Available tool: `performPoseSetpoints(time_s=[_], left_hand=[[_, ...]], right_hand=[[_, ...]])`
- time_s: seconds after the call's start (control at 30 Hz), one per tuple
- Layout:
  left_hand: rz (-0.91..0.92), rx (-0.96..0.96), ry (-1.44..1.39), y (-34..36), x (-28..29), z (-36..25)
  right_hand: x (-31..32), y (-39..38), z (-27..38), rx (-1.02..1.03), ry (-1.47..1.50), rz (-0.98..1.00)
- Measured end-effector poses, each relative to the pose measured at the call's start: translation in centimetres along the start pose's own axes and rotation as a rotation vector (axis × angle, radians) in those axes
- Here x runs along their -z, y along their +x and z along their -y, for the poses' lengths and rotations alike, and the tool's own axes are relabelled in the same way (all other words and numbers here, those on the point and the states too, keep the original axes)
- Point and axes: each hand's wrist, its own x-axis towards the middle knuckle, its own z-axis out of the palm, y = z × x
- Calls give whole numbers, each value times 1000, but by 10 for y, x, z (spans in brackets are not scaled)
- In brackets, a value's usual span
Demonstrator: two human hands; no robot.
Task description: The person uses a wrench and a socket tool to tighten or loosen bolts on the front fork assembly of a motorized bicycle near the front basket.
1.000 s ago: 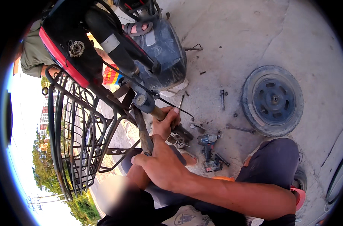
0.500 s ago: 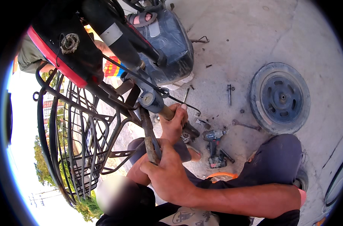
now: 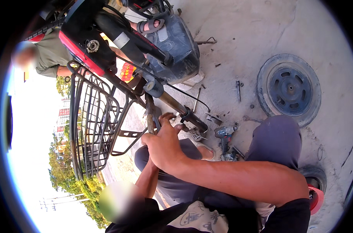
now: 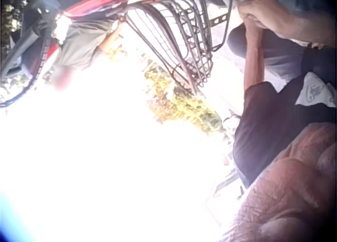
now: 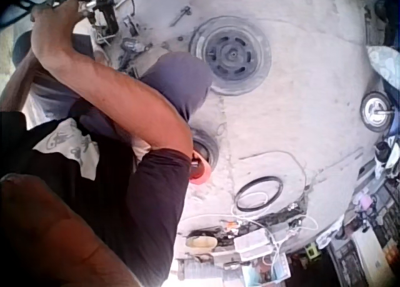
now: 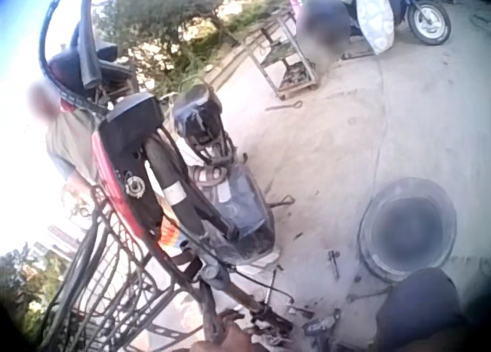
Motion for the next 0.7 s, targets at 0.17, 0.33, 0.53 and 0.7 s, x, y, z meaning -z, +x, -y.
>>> performPoseSetpoints(time_s=[0.17, 0.33, 0.53, 0.7], left_hand=[[-184, -611, 1177, -92, 51, -77], [-231, -1005, 1518, -91, 47, -193], [-250, -1113, 2055, -20, 29, -258], [-190, -965, 1998, -6, 29, -258]], right_hand=[[3, -2, 1, -46, 180, 49], [3, -3, 5, -30, 141, 26], [1, -3, 3, -61, 95, 48], [-1, -1, 2, -8, 112, -13]])
